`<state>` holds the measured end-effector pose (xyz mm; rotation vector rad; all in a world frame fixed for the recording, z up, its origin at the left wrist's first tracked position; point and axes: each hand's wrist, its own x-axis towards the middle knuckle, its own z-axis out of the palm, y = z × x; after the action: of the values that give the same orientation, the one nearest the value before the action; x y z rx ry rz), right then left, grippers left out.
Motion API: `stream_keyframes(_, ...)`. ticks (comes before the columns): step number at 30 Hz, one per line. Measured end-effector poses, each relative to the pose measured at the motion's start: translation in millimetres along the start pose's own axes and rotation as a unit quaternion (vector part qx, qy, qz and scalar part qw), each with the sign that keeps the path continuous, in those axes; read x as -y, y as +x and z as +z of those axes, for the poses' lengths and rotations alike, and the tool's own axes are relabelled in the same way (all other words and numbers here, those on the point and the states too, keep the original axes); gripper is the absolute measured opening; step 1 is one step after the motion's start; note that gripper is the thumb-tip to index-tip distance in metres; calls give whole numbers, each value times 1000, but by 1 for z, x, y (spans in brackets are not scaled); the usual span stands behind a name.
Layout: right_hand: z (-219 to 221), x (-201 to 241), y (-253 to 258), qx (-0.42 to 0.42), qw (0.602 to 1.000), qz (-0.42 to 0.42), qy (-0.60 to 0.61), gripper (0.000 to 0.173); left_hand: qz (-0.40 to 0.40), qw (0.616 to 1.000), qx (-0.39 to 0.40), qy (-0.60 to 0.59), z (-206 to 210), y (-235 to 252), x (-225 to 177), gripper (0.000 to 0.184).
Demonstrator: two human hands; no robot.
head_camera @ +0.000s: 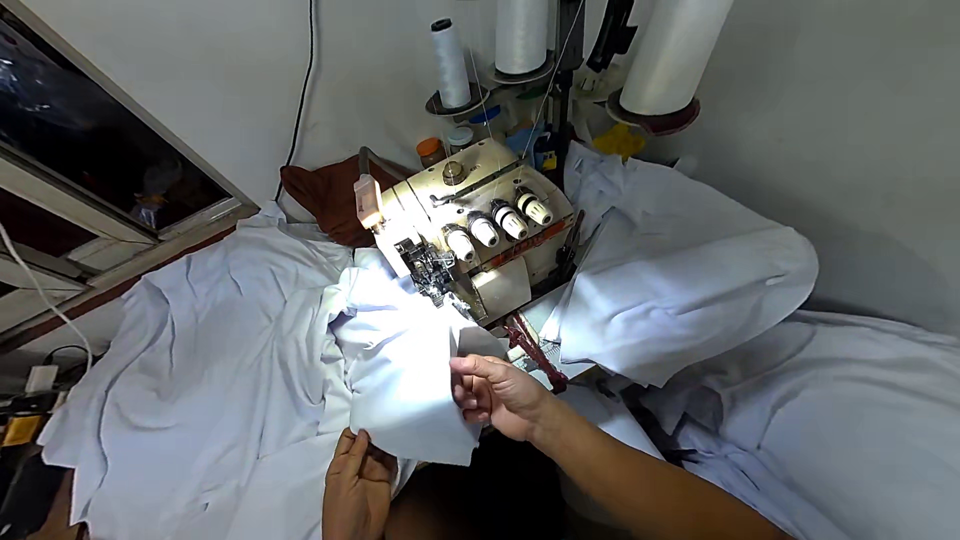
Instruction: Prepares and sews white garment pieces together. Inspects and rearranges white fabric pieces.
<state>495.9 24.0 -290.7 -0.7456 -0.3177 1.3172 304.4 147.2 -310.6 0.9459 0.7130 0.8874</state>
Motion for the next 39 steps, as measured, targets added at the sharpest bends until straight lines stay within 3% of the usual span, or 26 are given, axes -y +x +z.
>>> stream_keyframes(4, -3, 7, -1, -21, 998, -43, -28, 8, -1, 1000, -15, -3, -1, -4, -8, 29)
stream_keyframes(7, -8, 6, -7, -8, 992, -126, -24, 11, -23, 998, 49, -40, -6, -4, -3, 26)
stream_keyframes(10, -16, 2, -13, -24, 996, -80, -4, 23, -65, 993, 94, 18, -5, -13, 3, 32)
stream_keyframes(13, -22, -2, -15, -113, 979, -124, -119, 13, -48, 997, 54, 13, -4, -17, -4, 34)
stream_keyframes(16, -38, -4, -13, -146, 939, -194, -242, 8, -24, 999, 17, 24, -9, -14, -15, 34)
stream_keyframes(18, -43, -1, -13, -122, 953, -157, -229, 7, -40, 999, 29, 8, -12, -11, -16, 36)
stream_keyframes(21, -47, 1, -9, -28, 992, -70, -103, 11, -79, 996, 37, -18, -16, -9, -15, 37)
stream_keyframes(25, -53, 0, -2, 58, 990, -96, -90, 16, -109, 994, 20, -14, -13, -7, -18, 39)
stream_keyframes(29, -49, 12, -3, 54, 982, -112, -141, 13, -103, 994, 11, -16, -13, -6, -24, 43)
stream_keyframes(33, -50, 6, 0, 90, 989, -75, -88, 17, -116, 989, 18, -91, -15, -16, -27, 54)
stream_keyframes(36, -45, 2, -7, 65, 986, -121, -90, 17, -109, 993, 14, -42, -17, -15, -34, 48)
stream_keyframes(39, -43, 3, -21, 22, 964, -194, -179, 11, -86, 995, 47, 15, -19, -10, -36, 40)
